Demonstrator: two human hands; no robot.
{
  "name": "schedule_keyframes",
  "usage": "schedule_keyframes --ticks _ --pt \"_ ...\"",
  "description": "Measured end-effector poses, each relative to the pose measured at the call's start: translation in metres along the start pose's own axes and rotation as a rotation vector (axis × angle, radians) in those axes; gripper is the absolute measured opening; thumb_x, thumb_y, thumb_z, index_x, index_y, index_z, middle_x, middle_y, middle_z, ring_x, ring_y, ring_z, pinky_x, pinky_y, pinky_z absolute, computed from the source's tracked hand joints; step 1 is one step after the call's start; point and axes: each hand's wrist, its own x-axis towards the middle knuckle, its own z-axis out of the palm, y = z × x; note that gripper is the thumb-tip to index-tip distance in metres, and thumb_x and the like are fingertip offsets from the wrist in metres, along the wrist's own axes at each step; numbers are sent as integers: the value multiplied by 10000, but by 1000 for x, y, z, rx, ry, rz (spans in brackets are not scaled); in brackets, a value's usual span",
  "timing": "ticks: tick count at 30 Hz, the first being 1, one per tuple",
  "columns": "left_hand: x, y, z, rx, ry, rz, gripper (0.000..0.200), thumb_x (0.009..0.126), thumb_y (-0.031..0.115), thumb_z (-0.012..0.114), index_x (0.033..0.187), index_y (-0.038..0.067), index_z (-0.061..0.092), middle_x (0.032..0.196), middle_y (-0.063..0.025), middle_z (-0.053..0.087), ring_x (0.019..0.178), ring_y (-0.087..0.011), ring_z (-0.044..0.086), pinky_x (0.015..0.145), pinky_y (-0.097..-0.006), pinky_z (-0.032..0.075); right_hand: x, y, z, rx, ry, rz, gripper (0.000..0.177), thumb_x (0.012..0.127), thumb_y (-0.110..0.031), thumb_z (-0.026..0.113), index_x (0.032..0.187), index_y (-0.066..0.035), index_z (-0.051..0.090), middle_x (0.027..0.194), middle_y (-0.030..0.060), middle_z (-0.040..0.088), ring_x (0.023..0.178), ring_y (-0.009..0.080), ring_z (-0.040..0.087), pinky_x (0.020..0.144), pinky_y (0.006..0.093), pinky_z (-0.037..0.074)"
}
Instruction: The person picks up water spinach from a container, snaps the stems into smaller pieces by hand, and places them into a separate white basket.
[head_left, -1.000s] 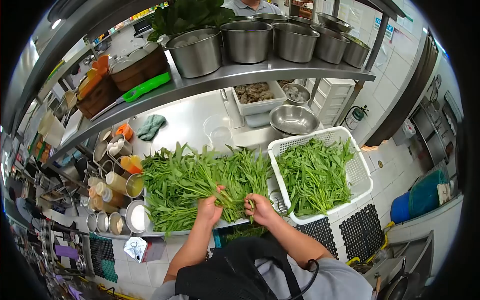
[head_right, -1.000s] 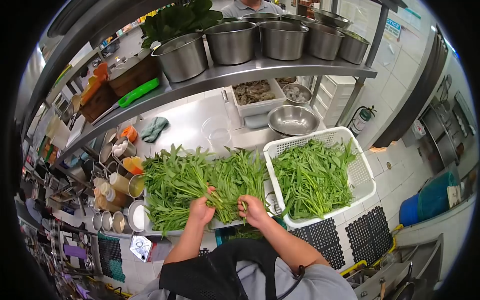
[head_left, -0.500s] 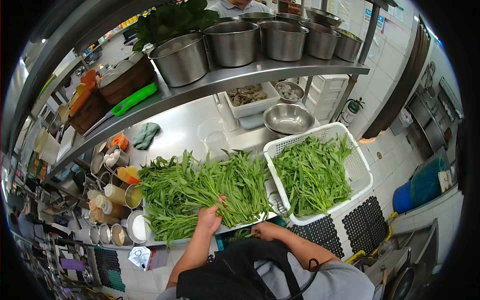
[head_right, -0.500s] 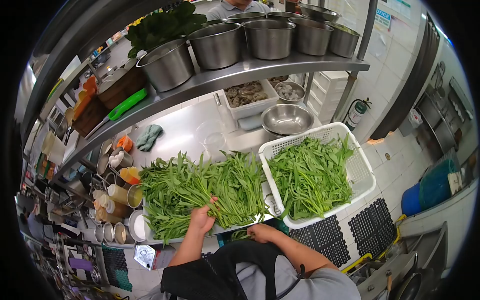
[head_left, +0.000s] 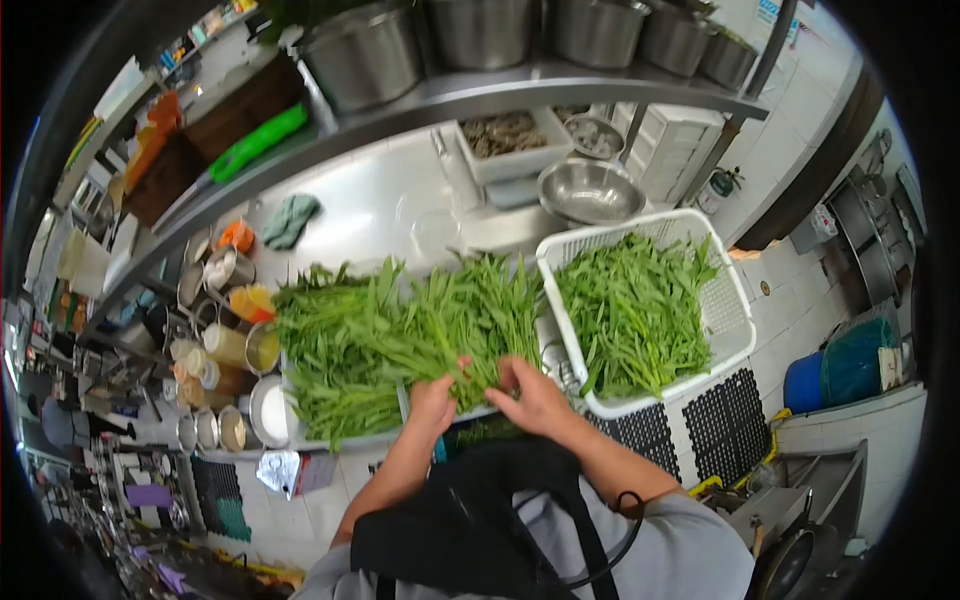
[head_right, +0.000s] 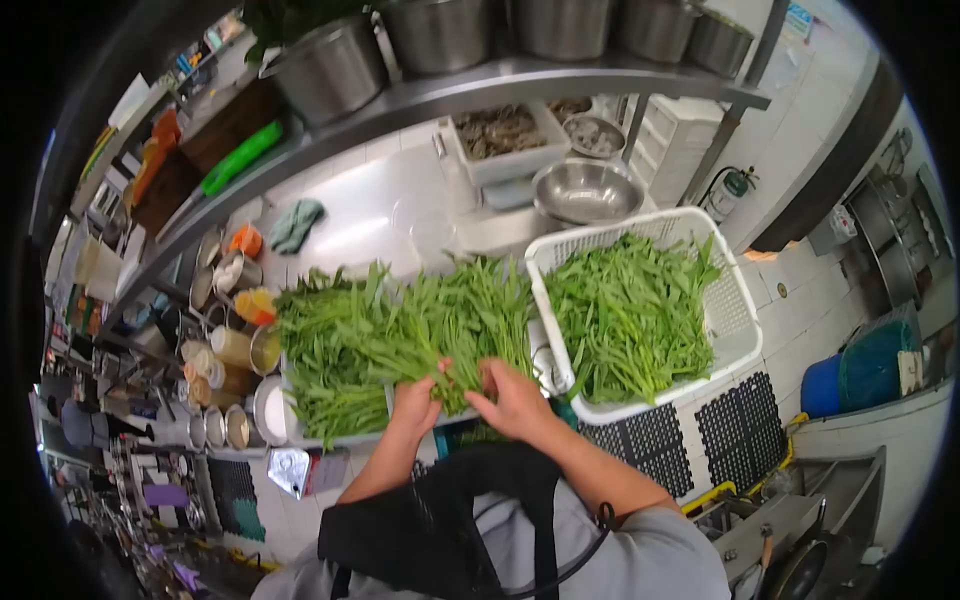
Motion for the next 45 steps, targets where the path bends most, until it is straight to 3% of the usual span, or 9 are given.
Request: schedule_keyframes --ticks 2,5,12,19,25,27,38,42,45 --pt "0 -5 5 16 1 6 296 827 8 630 1116 -26 576 1092 -106 629 995 -219 605 815 -339 488 10 6 14 -81 163 -329 629 820 -241 694 1327 -24 390 920 157 637 793 319 632 697 383 503" --pt "-8 -7 14 86 18 35 266 823 45 650 1077 -29 623 1064 -107 653 953 -204 621 811 -317 488 6 3 22 123 -231 -34 637 852 -231 655 1367 -20 344 850 183 636 778 370 639 674 411 507" --pt "-19 -1 4 151 20 -47 237 850 93 658 1045 -37 620 983 -91 666 857 -191 633 769 -332 503 5 17 33 352 -284 177 255 948 -95 504 1177 17 511 811 95 677 636 122 614 622 270 504" --pt "-21 -11 -1 217 176 18 259 859 103 654 1067 -39 595 953 -105 667 810 -171 622 632 -302 497 -8 33 59 487 -441 296 169 959 -96 497 1069 30 517 931 113 667 785 135 643 691 269 498" --pt "-21 -10 6 158 123 -5 295 906 135 606 1135 -47 563 1011 -120 667 866 -182 633 703 -319 519 -1 41 72 267 -466 177 128 955 -93 503 995 26 526 844 96 667 756 157 656 679 287 504" --pt "-20 -8 8 159 123 -77 295 918 146 594 1138 -47 561 1014 -119 666 883 -180 632 723 -324 517 2 25 66 515 -506 381 124 954 -103 504 960 17 536 805 81 664 698 138 631 639 280 500" --pt "-4 -3 -1 269 119 84 247 921 187 594 1047 -24 603 909 -102 666 810 -181 631 687 -323 491 16 42 37 604 -380 460 170 964 -117 424 1033 -4 531 783 74 640 585 119 551 552 241 458" --pt "-3 1 -5 250 22 8 264 920 190 595 1070 -27 580 941 -134 669 790 -190 643 666 -321 488 28 26 9 967 -116 510 178 967 -148 448 1032 -8 537 733 74 605 570 136 557 551 276 500" --pt "-7 -3 0 182 -30 -5 269 919 195 604 1075 -22 572 944 -125 678 791 -186 637 691 -326 495 38 11 7 764 -99 421 189 956 -157 460 1016 3 540 703 65 595 544 133 542 543 259 479"
